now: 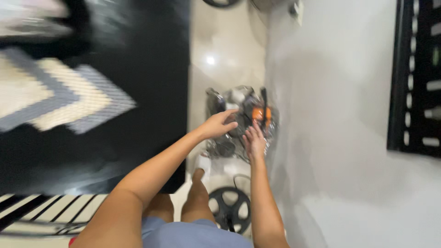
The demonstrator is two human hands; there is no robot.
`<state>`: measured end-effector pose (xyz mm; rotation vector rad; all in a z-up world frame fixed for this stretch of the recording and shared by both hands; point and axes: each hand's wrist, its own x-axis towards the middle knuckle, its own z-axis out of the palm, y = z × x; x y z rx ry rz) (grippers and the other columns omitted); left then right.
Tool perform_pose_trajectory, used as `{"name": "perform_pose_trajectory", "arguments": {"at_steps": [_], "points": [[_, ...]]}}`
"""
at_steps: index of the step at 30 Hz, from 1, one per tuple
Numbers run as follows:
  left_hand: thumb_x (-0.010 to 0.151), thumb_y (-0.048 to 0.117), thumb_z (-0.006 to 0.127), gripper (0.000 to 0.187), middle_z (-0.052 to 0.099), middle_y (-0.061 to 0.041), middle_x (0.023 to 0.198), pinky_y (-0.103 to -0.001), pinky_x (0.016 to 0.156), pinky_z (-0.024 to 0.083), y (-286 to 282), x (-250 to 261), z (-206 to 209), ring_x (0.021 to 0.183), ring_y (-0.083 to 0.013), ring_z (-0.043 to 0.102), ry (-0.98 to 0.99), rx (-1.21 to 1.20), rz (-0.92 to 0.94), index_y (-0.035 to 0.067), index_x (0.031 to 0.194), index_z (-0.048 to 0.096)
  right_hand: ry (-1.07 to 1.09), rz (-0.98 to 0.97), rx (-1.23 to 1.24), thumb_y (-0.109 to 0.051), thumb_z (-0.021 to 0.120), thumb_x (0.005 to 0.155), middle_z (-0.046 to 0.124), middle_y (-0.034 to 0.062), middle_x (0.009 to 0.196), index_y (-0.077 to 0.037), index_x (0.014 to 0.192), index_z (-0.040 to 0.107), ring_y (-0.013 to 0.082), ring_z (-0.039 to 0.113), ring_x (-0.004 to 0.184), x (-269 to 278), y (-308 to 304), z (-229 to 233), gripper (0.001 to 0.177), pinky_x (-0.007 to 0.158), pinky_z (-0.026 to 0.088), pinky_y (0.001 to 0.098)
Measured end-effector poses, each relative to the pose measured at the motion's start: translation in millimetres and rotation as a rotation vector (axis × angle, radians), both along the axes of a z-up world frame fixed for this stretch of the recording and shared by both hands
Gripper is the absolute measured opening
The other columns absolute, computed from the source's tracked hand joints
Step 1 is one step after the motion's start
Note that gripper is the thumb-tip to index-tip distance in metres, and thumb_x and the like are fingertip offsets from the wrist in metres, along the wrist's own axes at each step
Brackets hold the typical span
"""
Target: The person sits on the floor of an entryway and opens a plastic bag, then stands and sweeps the tiled floor with a broom, gathering debris toward a dustpan. They then carry plastic bags of items and place them beside a table, tidying the area.
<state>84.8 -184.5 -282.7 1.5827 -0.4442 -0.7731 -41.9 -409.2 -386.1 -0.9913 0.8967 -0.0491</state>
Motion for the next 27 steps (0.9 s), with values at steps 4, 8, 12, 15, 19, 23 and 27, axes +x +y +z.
{"name": "perform_pose_trajectory", "arguments": {"at_steps": [4, 8, 12, 15, 19, 23, 27], "points": [[0.097, 0.021, 0.067, 0.054, 0.069, -0.016, 0.130, -0.034, 0.101, 0.055, 89.0, 21.2, 103.5, 0.118, -0.0221, 0.068, -0.098, -0.047, 0.238, 0.009, 0.148, 0.053, -0.194, 0.140, -0.094, -0.021, 0.064, 0.099, 0.060, 0.0095, 0.144, -0.009, 0.148, 0.052, 0.0202, 0.062, 0.117, 55.4, 64.4, 85.9, 0.052, 0.089, 0.055, 0.0343], [0.100, 0.014, 0.068, 0.042, 0.068, -0.011, 0.127, -0.032, 0.099, 0.056, 197.9, 38.9, 141.4, 0.114, -0.0187, 0.068, -0.401, -0.076, 0.619, 0.007, 0.141, 0.061, -0.350, 0.432, -0.274, -0.021, 0.067, 0.101, 0.061, 0.0142, 0.139, -0.005, 0.149, 0.056, 0.0206, 0.063, 0.118, 113.5, 157.5, 163.1, 0.052, 0.092, 0.055, 0.0326], [0.093, 0.012, 0.070, 0.043, 0.061, -0.010, 0.138, -0.032, 0.096, 0.055, 330.4, 66.3, 133.3, 0.120, -0.0199, 0.059, -0.419, -0.036, 1.101, 0.006, 0.135, 0.062, -0.496, 0.761, -0.693, -0.027, 0.073, 0.096, 0.046, 0.0203, 0.152, -0.005, 0.152, 0.054, 0.0277, 0.057, 0.126, 170.5, 265.0, 214.0, 0.062, 0.106, 0.048, 0.0375], [0.096, 0.018, 0.078, 0.059, 0.049, -0.022, 0.147, -0.040, 0.112, 0.044, 424.0, 84.7, 109.7, 0.133, -0.0313, 0.050, -0.577, 0.163, 1.451, 0.000, 0.145, 0.049, -0.495, 0.918, -0.859, -0.039, 0.077, 0.088, 0.024, 0.0218, 0.164, -0.006, 0.155, 0.043, 0.0343, 0.038, 0.145, 216.9, 344.4, 222.3, 0.082, 0.116, 0.036, 0.0424], [0.091, 0.024, 0.087, 0.083, 0.038, -0.029, 0.149, -0.045, 0.114, 0.034, 511.5, 115.2, 73.6, 0.138, -0.0380, 0.038, -0.432, 0.291, 1.713, -0.007, 0.148, 0.035, -0.367, 0.984, -0.830, -0.056, 0.081, 0.081, 0.010, 0.0231, 0.169, -0.007, 0.160, 0.031, 0.0363, 0.020, 0.156, 289.3, 433.0, 200.5, 0.106, 0.122, 0.028, 0.0435], [0.087, 0.029, 0.086, 0.090, 0.046, -0.021, 0.149, -0.040, 0.114, 0.039, 555.5, 143.1, 55.2, 0.139, -0.0301, 0.045, -0.162, -0.054, 1.677, -0.006, 0.150, 0.032, -0.312, 0.893, -0.671, -0.063, 0.082, 0.077, 0.010, 0.0236, 0.167, -0.005, 0.159, 0.024, 0.0402, 0.021, 0.154, 350.0, 491.9, 168.4, 0.116, 0.120, 0.030, 0.0549], [0.082, 0.036, 0.082, 0.083, 0.063, -0.024, 0.145, -0.041, 0.106, 0.050, 564.8, 161.0, 53.6, 0.132, -0.0350, 0.059, 0.000, -0.232, 1.517, -0.006, 0.145, 0.050, -0.025, 0.753, -0.091, -0.071, 0.073, 0.070, 0.024, 0.0163, 0.166, -0.011, 0.158, 0.028, 0.0448, 0.027, 0.145, 392.4, 514.5, 137.8, 0.116, 0.114, 0.033, 0.0654]]}}
